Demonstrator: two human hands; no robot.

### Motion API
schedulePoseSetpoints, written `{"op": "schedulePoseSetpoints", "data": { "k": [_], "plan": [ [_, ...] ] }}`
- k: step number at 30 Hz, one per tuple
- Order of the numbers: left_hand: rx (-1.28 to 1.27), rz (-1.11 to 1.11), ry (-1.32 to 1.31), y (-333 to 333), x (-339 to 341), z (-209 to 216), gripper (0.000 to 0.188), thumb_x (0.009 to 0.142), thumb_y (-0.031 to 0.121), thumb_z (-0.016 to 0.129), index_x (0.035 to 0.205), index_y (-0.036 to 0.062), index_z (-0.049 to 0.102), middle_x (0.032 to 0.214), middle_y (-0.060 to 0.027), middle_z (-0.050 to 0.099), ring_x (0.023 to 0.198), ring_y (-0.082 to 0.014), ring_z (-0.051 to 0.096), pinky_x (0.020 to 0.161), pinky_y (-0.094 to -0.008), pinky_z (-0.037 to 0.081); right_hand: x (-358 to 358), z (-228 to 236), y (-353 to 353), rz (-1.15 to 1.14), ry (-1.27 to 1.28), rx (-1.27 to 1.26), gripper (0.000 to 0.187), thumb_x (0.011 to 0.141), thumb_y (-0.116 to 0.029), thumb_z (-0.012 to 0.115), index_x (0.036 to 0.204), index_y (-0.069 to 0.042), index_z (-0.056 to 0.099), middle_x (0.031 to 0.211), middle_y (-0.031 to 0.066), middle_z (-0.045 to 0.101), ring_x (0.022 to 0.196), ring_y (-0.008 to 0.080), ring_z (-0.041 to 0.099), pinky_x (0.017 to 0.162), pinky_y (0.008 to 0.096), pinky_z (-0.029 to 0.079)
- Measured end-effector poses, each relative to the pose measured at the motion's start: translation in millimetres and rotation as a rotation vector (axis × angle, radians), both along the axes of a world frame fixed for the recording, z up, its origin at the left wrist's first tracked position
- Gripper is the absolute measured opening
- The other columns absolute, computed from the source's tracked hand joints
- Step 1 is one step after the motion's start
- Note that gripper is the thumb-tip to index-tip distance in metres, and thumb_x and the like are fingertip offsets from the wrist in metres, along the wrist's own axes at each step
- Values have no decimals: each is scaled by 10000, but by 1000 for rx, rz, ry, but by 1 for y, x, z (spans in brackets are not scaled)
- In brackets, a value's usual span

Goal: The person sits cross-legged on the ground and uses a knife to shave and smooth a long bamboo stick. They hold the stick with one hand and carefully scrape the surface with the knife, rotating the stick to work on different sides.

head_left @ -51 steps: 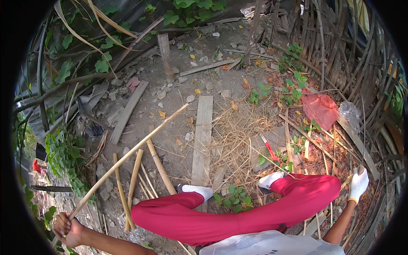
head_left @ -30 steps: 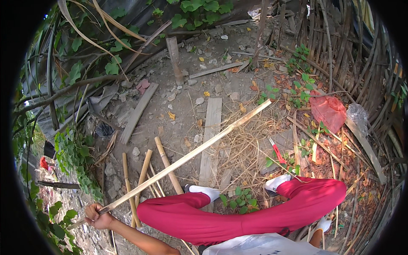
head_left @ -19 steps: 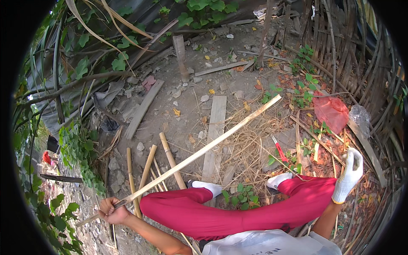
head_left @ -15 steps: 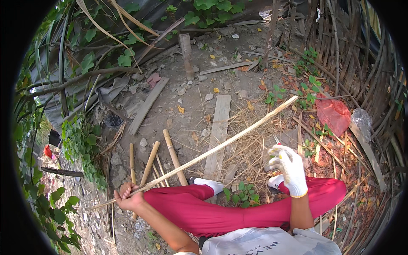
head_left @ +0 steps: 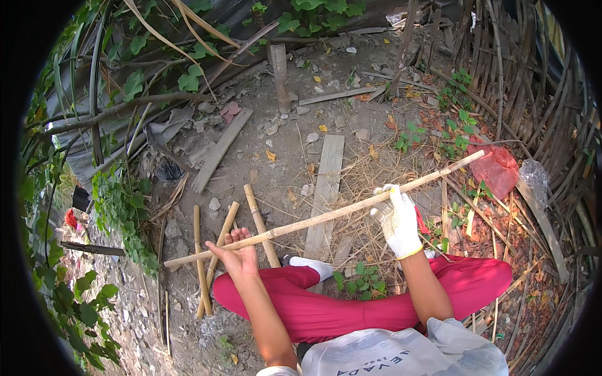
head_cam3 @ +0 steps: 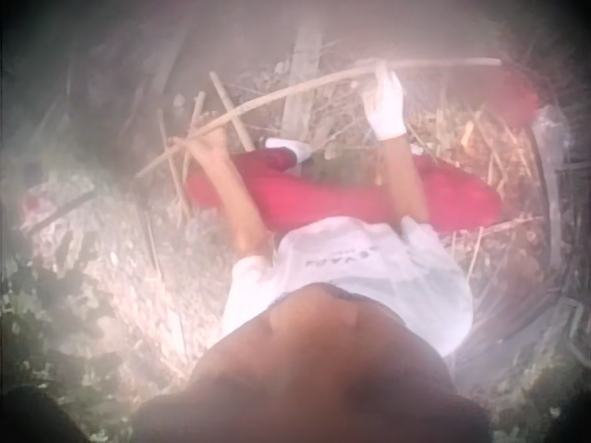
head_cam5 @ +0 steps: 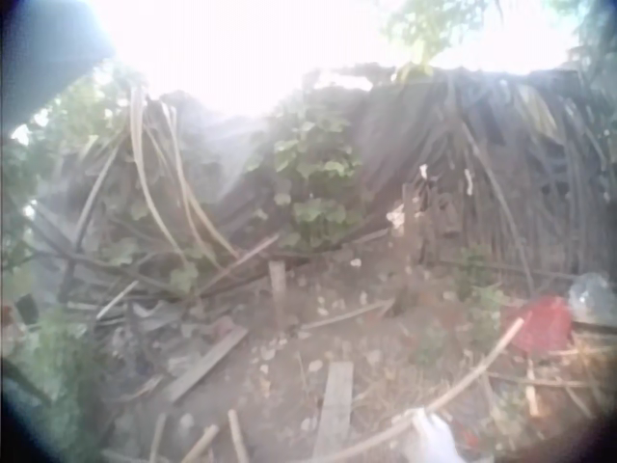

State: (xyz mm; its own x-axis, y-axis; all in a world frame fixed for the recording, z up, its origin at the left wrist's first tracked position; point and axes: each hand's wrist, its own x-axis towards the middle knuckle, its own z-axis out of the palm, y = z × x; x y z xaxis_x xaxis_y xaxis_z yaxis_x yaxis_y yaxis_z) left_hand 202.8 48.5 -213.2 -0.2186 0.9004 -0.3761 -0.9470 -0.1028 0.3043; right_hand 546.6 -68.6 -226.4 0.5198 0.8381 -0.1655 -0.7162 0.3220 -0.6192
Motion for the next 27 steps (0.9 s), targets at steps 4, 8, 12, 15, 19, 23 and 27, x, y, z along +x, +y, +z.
{"op": "schedulePoseSetpoints", "data": {
  "k": [4, 8, 12, 15, 19, 23, 27],
  "plan": [
    [-22, -94, 136, -22, 27, 15, 613, 1073, 580, 303, 1089, 4, 513, 1046, -163, 539, 1001, -305, 543, 1042, -529, 478, 30, -14, -3, -64, 45, 70, 218, 1049, -327, 590, 1128, -128, 629, 1040, 22, 656, 920, 160, 629, 747, 348, 543],
    [61, -138, 124, -23, 14, -15, 514, 1114, 434, 275, 1161, -7, 533, 1110, -173, 549, 1097, -325, 569, 1122, -602, 439, 36, -10, -5, -53, 175, 26, 271, 1025, -381, 622, 1105, -124, 657, 993, 1, 646, 899, 143, 625, 755, 323, 537],
    [31, -157, 156, -23, 20, -15, 441, 1110, 388, 353, 1171, -11, 532, 1123, -163, 548, 1114, -326, 565, 1150, -614, 418, 38, -13, -9, -90, 243, -6, 236, 1009, -383, 649, 1057, -152, 647, 992, 4, 635, 920, 155, 611, 744, 331, 522],
    [47, -220, 256, -29, 12, -22, 437, 1095, 394, 418, 1224, -14, 502, 1182, -171, 524, 1178, -332, 535, 1147, -611, 405, 41, -15, -9, -120, 227, 4, 216, 1002, -373, 665, 1039, -162, 643, 978, 6, 641, 910, 154, 616, 732, 332, 521],
    [-139, 181, 1063, -58, 27, -3, 675, 1004, 438, 624, 1453, 9, 358, 1406, -198, 397, 1358, -363, 406, 1144, -615, 349, 48, -10, -7, -212, 187, -45, 182, 1005, -346, 669, 1045, -171, 645, 954, 0, 645, 888, 141, 623, 711, 319, 521],
    [453, 615, 2327, -87, 6, 33, 854, 862, 385, 795, 1510, 87, 325, 1516, -204, 311, 1427, -408, 324, 1181, -611, 256, 51, 5, -7, -181, 144, 3, 179, 997, -356, 680, 1040, -185, 646, 952, -9, 648, 885, 128, 633, 704, 313, 520],
    [581, 56, 2857, -94, 2, 48, 819, 784, 261, 850, 1467, 118, 420, 1474, -157, 415, 1410, -390, 361, 1189, -615, 250, 46, 29, 1, -111, 148, -34, 166, 1000, -342, 678, 1025, -181, 645, 923, -4, 661, 884, 132, 647, 711, 322, 528]
  ]
}}
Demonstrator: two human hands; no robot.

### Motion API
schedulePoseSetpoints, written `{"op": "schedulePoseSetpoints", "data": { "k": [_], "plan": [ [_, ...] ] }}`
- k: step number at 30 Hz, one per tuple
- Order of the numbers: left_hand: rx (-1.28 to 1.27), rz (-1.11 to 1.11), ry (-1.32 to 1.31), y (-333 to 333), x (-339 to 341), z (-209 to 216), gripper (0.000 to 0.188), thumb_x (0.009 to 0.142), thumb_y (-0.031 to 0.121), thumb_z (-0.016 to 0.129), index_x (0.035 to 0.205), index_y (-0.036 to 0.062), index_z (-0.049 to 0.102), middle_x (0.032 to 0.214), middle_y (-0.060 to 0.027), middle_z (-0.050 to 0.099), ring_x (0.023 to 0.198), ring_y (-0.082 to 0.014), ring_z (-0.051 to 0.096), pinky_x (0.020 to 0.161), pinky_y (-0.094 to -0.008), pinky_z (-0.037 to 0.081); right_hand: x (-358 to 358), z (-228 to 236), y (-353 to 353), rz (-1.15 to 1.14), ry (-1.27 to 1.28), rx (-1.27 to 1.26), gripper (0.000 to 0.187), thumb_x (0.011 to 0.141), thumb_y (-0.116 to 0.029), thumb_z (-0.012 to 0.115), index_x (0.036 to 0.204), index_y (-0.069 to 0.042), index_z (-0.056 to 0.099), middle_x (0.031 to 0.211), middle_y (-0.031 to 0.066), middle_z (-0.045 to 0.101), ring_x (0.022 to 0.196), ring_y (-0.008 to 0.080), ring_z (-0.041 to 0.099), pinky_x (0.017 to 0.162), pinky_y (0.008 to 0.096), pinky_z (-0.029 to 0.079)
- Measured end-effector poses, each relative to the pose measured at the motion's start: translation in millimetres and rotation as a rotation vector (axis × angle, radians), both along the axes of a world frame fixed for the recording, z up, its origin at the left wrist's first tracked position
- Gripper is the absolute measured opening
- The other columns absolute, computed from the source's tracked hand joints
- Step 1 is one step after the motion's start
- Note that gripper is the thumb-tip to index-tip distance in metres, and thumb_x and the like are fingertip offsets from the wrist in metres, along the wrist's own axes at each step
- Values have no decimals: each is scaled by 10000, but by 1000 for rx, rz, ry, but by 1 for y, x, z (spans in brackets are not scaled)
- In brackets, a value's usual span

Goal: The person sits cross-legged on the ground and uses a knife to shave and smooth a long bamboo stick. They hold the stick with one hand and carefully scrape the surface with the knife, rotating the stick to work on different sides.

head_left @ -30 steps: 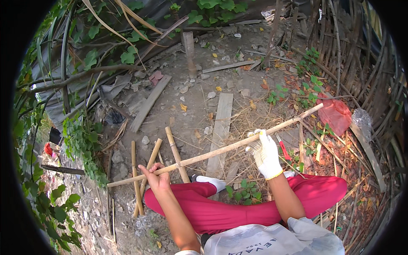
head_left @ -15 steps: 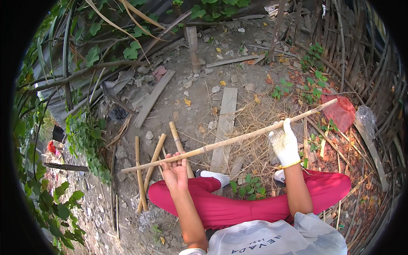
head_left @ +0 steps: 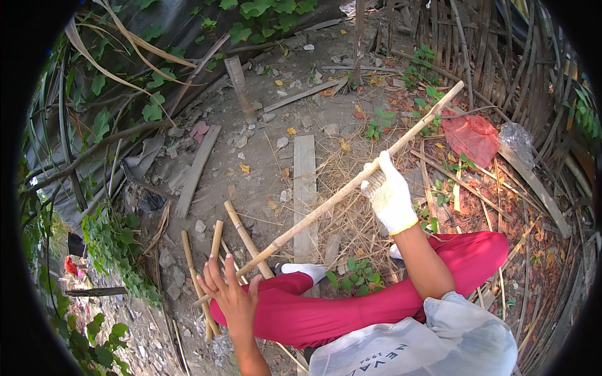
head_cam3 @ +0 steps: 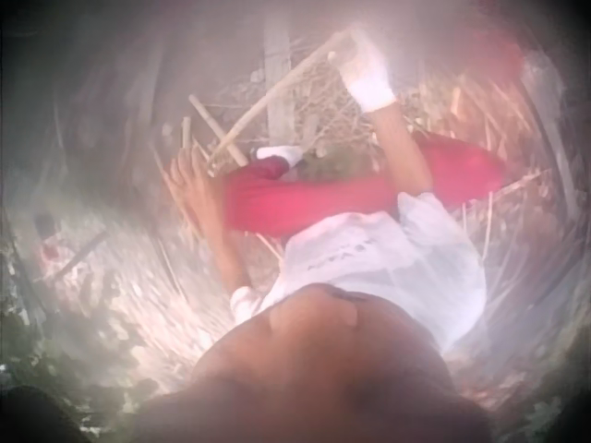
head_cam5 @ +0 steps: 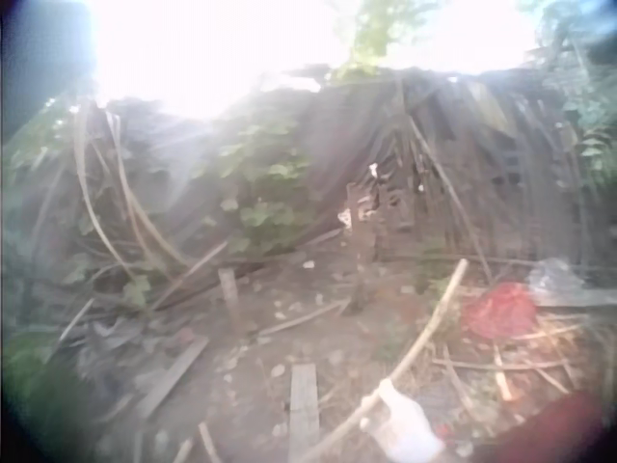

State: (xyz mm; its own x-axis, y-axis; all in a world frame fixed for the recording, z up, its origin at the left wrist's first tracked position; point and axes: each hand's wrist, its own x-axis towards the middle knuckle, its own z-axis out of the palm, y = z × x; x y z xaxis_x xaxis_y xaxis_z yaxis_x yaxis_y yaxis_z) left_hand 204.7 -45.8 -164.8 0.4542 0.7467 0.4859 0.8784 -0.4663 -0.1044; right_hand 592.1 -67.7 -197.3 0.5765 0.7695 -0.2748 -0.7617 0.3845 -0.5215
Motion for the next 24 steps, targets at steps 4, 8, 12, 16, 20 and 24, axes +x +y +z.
{"op": "schedulePoseSetpoints", "data": {
  "k": [4, 8, 12, 16, 20, 24],
  "plan": [
    [-134, -99, -36, 19, -31, -8, 505, 811, 125, 804, 1261, 56, 584, 1163, -142, 633, 1110, -374, 590, 962, -528, 458, -9, 30, 0, 85, 23, 124, 177, 1020, -340, 641, 1008, -165, 660, 955, 20, 683, 890, 170, 667, 717, 333, 552],
    [-173, -201, -85, 11, -22, -4, 339, 839, 59, 746, 1147, 14, 611, 1009, -141, 675, 908, -347, 635, 793, -453, 504, -9, 38, -3, 113, 39, 120, 163, 1028, -319, 630, 1069, -163, 653, 1004, 38, 678, 933, 183, 665, 729, 353, 566],
    [-171, -235, -150, 10, -29, -20, 316, 879, -19, 684, 1185, 5, 609, 991, -175, 669, 901, -373, 654, 767, -462, 517, 3, 34, -3, 217, 35, 203, 179, 1034, -294, 617, 1124, -144, 656, 1046, 75, 690, 969, 220, 675, 748, 387, 589],
    [-119, -233, -247, 7, -28, -15, 312, 882, -88, 608, 1180, 1, 608, 1021, -197, 671, 880, -373, 657, 749, -459, 530, 9, 36, -8, 282, 60, 299, 262, 1051, -299, 574, 1195, -93, 650, 1136, 140, 696, 1026, 284, 687, 778, 425, 602],
    [-148, -215, -363, 7, -29, -11, 289, 885, -118, 562, 1147, -13, 625, 993, -205, 672, 883, -359, 668, 750, -428, 535, 16, 35, -11, 360, 40, 339, 346, 1062, -323, 542, 1241, -40, 629, 1182, 182, 692, 1037, 318, 696, 783, 442, 604],
    [-250, -175, -428, -2, -27, -1, 189, 901, -89, 575, 1060, -32, 658, 909, -185, 675, 796, -351, 662, 701, -397, 515, 27, 31, -7, 490, -147, 287, 362, 1062, -321, 538, 1240, -32, 664, 1172, 180, 705, 1022, 312, 706, 796, 442, 598]
  ]
}}
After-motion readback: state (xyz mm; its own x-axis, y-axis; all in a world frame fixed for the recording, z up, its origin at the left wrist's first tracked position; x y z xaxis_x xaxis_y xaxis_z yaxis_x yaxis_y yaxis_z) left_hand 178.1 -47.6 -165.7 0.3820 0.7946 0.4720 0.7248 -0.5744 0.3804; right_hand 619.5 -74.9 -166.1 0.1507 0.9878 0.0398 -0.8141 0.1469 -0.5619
